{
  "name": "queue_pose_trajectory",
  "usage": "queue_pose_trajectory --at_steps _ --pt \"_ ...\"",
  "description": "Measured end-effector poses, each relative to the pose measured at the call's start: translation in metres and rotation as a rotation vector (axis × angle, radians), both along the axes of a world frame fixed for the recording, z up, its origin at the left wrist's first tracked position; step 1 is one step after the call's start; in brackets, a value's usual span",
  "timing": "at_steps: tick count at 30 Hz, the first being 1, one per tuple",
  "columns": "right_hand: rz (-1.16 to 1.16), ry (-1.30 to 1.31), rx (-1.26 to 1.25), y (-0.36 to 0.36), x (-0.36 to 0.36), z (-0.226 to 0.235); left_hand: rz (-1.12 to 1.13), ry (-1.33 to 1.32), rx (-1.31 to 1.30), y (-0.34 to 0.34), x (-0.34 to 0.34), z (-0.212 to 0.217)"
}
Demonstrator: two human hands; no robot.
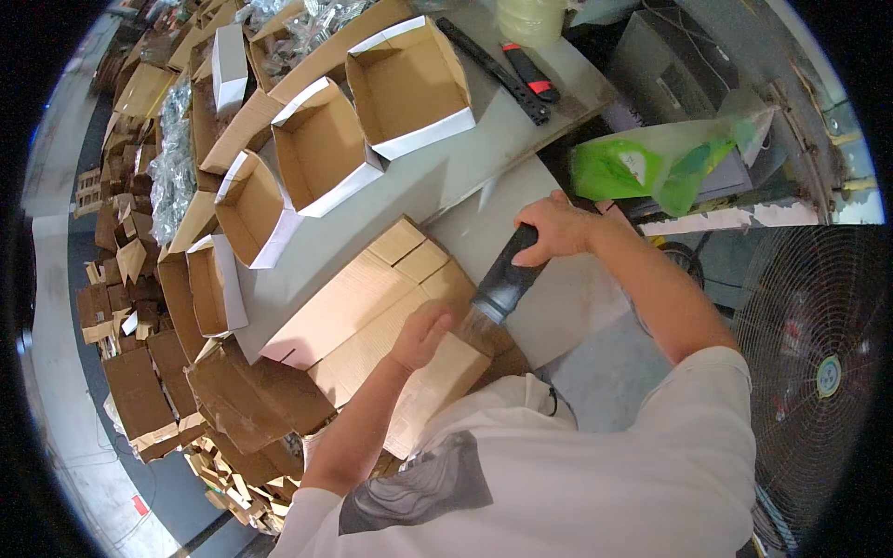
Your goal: Packing metal hardware components into individual boxes and sealing them with tape.
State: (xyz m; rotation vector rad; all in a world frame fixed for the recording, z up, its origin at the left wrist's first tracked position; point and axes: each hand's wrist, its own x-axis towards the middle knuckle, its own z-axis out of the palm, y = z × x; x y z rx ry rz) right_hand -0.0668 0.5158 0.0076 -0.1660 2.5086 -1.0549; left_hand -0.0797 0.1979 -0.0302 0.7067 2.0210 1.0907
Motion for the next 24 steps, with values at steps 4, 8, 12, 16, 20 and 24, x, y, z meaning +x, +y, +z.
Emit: queue_pose_trajectory --at_steps 4,8,12,16,20,24 --pt "0.132 -0.072 0.132 -0.04 0.003 -0.018 -0.326 0.449 0.057 0.009 0.012 0.019" --pt "-0.021 -0.056 0.253 -0.069 0.008 -0.004 -0.601 0.512 -0.477 0.031 0.03 0.062" --pt "-0.167 0.084 0.186 -0.067 0.02 0.0 -0.616 0.682 -0.534 0.048 0.046 0.05" --pt "-0.564 0.447 0.086 -0.058 0.058 -0.031 -0.46 0.601 -0.515 0.033 0.062 0.028" --pt "-0.337 0.448 0.342 -0.057 0.105 -0.073 -0.257 0.61 -0.481 -0.019 0.082 0.049" --pt "-0.401 0.616 0.336 -0.086 0.103 -0.047 -0.029 0.499 -0.679 -0.075 0.113 0.069"
